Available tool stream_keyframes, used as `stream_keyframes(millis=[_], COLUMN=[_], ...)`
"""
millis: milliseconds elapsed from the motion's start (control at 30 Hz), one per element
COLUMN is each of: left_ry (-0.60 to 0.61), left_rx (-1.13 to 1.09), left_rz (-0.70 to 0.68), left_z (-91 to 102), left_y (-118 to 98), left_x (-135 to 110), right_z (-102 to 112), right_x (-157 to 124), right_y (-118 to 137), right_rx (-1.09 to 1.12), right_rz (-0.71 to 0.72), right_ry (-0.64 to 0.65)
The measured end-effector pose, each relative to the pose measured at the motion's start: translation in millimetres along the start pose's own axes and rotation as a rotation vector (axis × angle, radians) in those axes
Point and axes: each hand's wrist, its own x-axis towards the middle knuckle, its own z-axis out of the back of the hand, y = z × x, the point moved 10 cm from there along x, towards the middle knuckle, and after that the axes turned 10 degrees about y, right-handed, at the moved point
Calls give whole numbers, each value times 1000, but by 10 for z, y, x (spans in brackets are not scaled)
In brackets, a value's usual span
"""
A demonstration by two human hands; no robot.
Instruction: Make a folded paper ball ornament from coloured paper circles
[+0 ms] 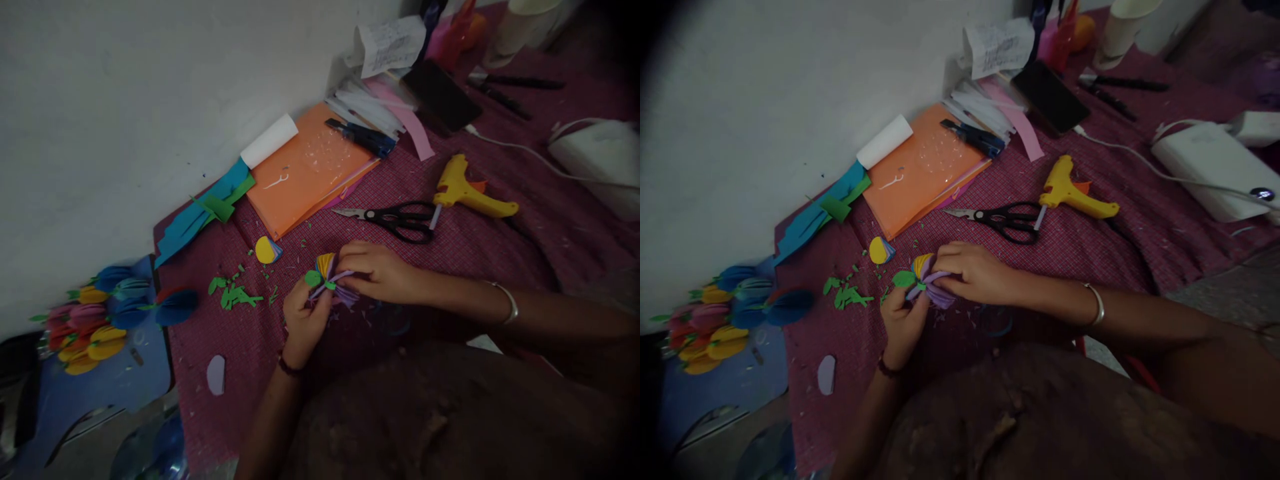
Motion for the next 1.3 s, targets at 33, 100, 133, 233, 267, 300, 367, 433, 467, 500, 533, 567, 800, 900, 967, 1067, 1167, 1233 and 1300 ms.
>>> stream_keyframes(millis=[33, 100, 133, 233, 267, 300, 367, 433, 467, 500, 533, 567, 800, 900, 967, 1067, 1167, 1233, 1300], left_ry=[-6, -9, 7, 110, 154, 194, 252, 270, 260, 245, 226, 203, 8, -4, 1, 2, 13, 23, 23], left_rx=[10, 24, 28, -11, -45, -83, -149, -181, -188, -189, -184, -174, -61, -65, -58, -23, 86, 234, 394], left_rz=[-6, -28, -39, -38, -33, -27, -16, 3, 22, 46, 72, 95, 94, 76, 63, 25, -91, -197, -284], left_z=[9, 25, 20, -35, -62, -87, -127, -142, -137, -128, -115, -97, 94, 101, 96, 101, 93, 61, 11], left_y=[-15, -47, -61, -54, -45, -36, -25, -9, 6, 26, 48, 66, 44, 26, 11, -33, -153, -263, -353], left_x=[-6, -15, -17, -10, -6, -3, 6, 16, 21, 24, 24, 21, -3, 2, 6, 6, -18, -59, -109], right_z=[-27, -74, -92, -150, -168, -183, -205, -214, -215, -211, -199, -166, 383, 294, 223, 170, 127, 79, 17], right_x=[4, 10, 11, 6, 2, -1, -5, -3, -1, 2, 4, 4, -110, -91, -82, -78, -74, -67, -58], right_y=[14, 31, 34, 22, 17, 11, -1, -25, -42, -62, -87, -117, 38, 185, 213, 196, 150, 128, 133], right_rx=[-9, -21, -28, -42, -38, -28, 5, 41, 58, 73, 92, 113, 40, -48, -124, -267, -395, -424, -419], right_rz=[5, 3, -3, -24, -24, -21, -10, -9, -17, -32, -53, -80, -15, 52, 48, 12, -42, -63, -58], right_ry=[22, 67, 87, 151, 169, 182, 193, 194, 193, 191, 184, 159, -256, -152, -101, -87, -62, -20, 25])
